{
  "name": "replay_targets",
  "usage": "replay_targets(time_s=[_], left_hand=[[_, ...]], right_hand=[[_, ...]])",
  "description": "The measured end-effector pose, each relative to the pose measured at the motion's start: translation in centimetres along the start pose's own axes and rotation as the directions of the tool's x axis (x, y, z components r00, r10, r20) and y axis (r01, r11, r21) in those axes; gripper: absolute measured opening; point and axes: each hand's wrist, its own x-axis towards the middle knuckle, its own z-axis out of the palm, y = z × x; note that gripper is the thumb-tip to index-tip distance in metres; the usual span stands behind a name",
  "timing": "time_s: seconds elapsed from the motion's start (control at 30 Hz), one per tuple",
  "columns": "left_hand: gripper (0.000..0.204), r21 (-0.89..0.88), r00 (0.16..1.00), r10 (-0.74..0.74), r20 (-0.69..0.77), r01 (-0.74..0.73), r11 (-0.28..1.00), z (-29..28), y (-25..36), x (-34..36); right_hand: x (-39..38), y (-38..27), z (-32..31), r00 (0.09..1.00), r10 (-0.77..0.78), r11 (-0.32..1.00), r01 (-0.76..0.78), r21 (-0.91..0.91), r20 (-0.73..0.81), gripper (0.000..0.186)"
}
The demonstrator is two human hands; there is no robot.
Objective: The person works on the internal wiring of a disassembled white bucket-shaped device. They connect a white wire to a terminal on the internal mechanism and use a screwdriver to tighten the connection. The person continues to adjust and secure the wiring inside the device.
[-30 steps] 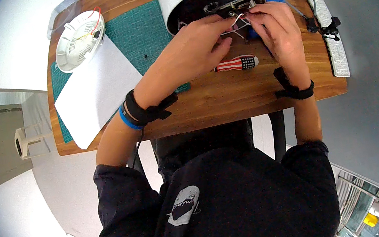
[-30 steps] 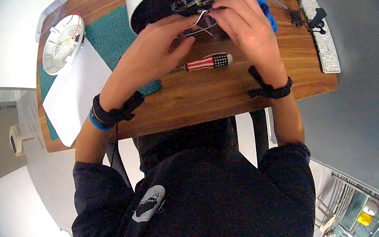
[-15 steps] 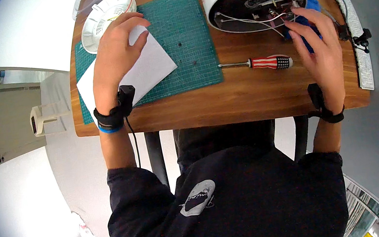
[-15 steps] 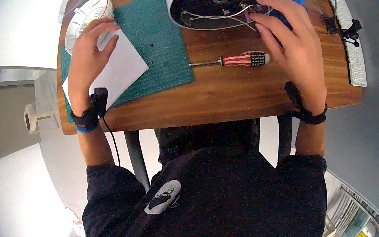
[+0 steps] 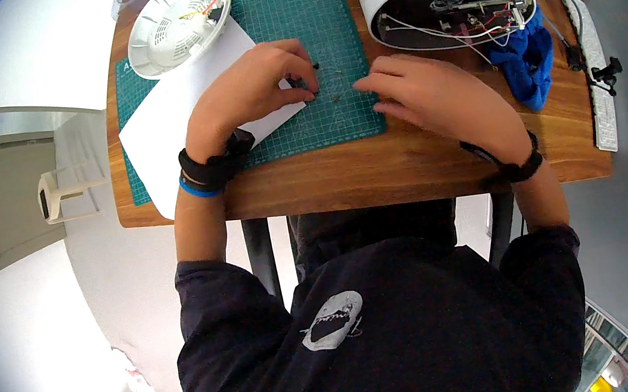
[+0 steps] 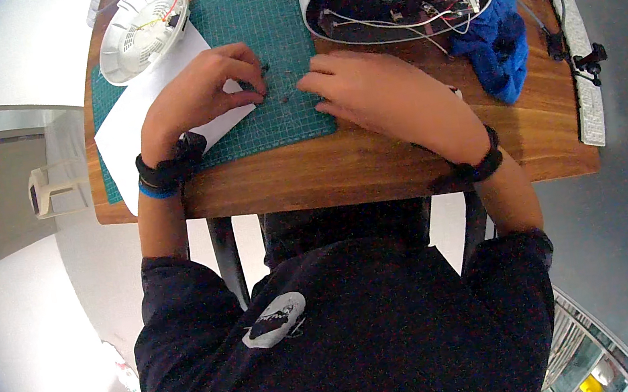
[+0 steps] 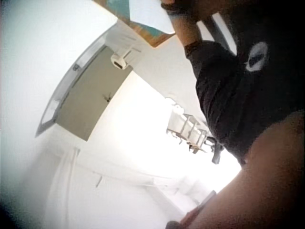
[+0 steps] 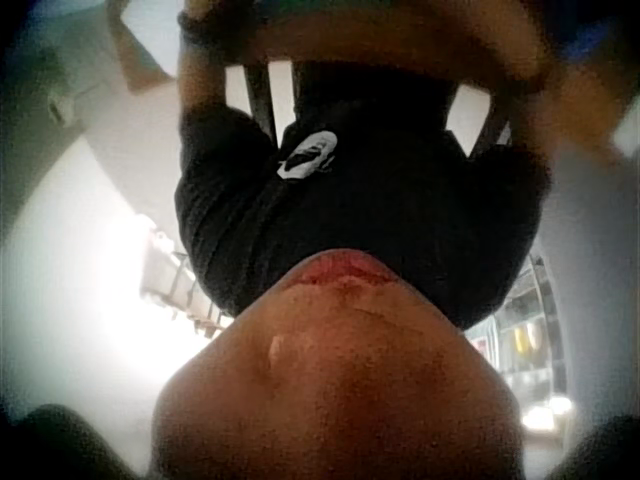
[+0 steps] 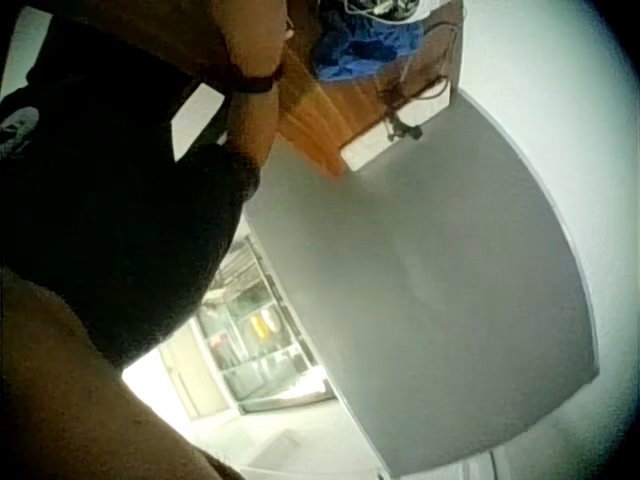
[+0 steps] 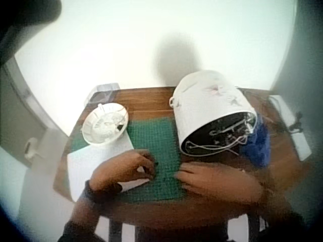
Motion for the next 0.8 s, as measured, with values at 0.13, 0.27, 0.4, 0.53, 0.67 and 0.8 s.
replay_targets(time_s=[0.13, 0.27, 0.4, 0.53, 0.67, 0.8], left_hand=[[0.011, -0.039, 0.997, -0.069, 0.028, 0.07, 0.997, -0.2, 0.4, -0.1], [0.011, -0.064, 0.999, -0.036, 0.009, 0.037, 0.997, 0.2, 0.0, -0.1], [0.013, -0.045, 1.0, -0.014, -0.021, 0.013, 0.999, 0.4, 0.2, 0.0], [0.01, -0.013, 0.996, 0.005, -0.089, -0.006, 1.0, 0.7, -0.2, 0.4], [0.009, 0.056, 0.992, -0.031, -0.119, 0.038, 0.998, 0.8, -0.2, 0.3], [0.01, 0.008, 0.994, -0.073, -0.084, 0.074, 0.997, 0.6, -0.1, 0.3]], right_hand=[[2.3, 1.2, 1.6, 0.994, -0.046, 0.999, 0.046, 0.007, 0.102, 0.027], [3.9, 1.3, 2.8, 0.989, -0.083, 0.997, 0.083, 0.005, 0.123, 0.019], [4.5, 0.8, 2.6, 0.988, -0.073, 0.997, 0.076, -0.015, 0.136, 0.013], [4.3, 1.0, 2.5, 0.993, -0.037, 0.997, 0.045, -0.069, 0.109, 0.013], [4.0, 1.9, 3.9, 0.998, -0.046, 0.996, 0.049, -0.07, 0.035, 0.012], [3.4, 1.7, 2.8, 0.997, -0.04, 0.999, 0.043, -0.031, 0.072, 0.012]])
